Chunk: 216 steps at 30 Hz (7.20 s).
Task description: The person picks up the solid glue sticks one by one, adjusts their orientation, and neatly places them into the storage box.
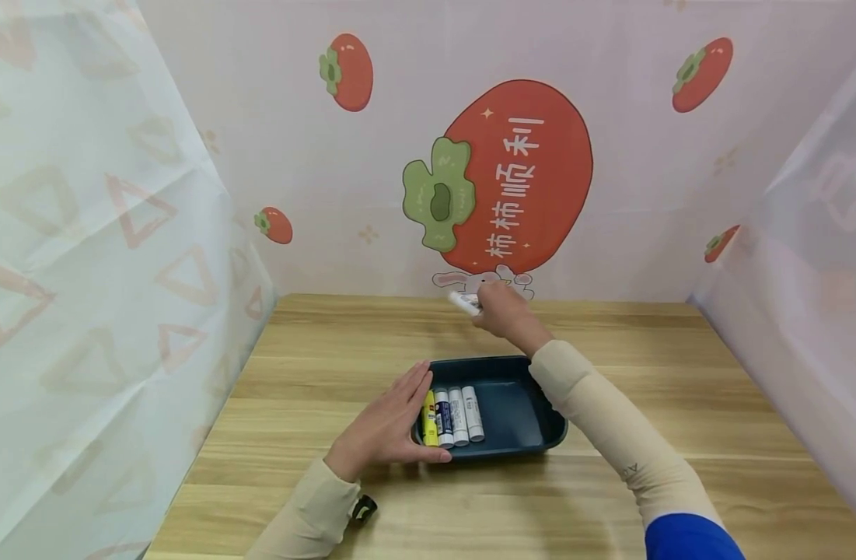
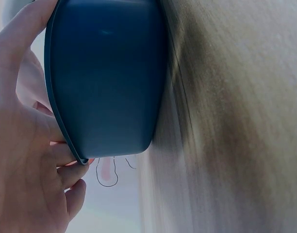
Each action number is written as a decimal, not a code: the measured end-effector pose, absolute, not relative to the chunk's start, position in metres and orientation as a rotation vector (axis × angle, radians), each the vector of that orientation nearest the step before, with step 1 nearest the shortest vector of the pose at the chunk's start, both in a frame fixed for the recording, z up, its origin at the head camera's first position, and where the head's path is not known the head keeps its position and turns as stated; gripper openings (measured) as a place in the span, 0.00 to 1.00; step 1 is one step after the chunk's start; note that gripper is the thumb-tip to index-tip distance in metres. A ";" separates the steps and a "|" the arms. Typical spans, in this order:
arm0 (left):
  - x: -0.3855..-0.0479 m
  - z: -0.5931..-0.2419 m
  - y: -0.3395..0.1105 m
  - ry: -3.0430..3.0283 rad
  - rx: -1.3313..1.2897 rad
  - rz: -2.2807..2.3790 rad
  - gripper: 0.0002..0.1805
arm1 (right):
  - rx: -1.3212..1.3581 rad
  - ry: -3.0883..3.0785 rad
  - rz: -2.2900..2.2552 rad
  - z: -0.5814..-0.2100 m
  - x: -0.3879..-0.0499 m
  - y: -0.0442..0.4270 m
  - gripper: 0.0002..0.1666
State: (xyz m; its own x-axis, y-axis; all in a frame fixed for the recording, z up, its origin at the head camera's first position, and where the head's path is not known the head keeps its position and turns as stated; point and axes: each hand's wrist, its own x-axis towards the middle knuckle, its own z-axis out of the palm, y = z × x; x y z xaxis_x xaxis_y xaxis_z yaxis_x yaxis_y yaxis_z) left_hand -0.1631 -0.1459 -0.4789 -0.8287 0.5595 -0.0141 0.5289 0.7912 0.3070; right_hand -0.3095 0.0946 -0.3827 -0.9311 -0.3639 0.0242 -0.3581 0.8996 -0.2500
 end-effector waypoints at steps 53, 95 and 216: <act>-0.165 -0.480 -0.146 2.862 0.860 0.443 0.73 | -0.434 3.014 -0.512 -0.415 -0.180 0.131 0.13; -0.165 -0.481 -0.146 2.869 0.856 0.446 0.74 | -0.342 2.820 -0.671 -0.467 -0.166 0.121 0.23; -0.164 -0.480 -0.145 2.853 0.861 0.470 0.74 | -0.705 2.894 -0.433 -0.470 -0.364 0.199 0.10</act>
State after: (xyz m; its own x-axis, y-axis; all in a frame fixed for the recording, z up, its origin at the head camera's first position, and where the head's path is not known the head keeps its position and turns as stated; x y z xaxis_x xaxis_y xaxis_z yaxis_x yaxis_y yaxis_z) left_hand -0.1638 -0.1452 -0.4805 -0.8299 0.5572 -0.0286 0.5185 0.7892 0.3292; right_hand -0.3639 0.1986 -0.4698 -0.8820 -0.4675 -0.0587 -0.4298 0.8494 -0.3063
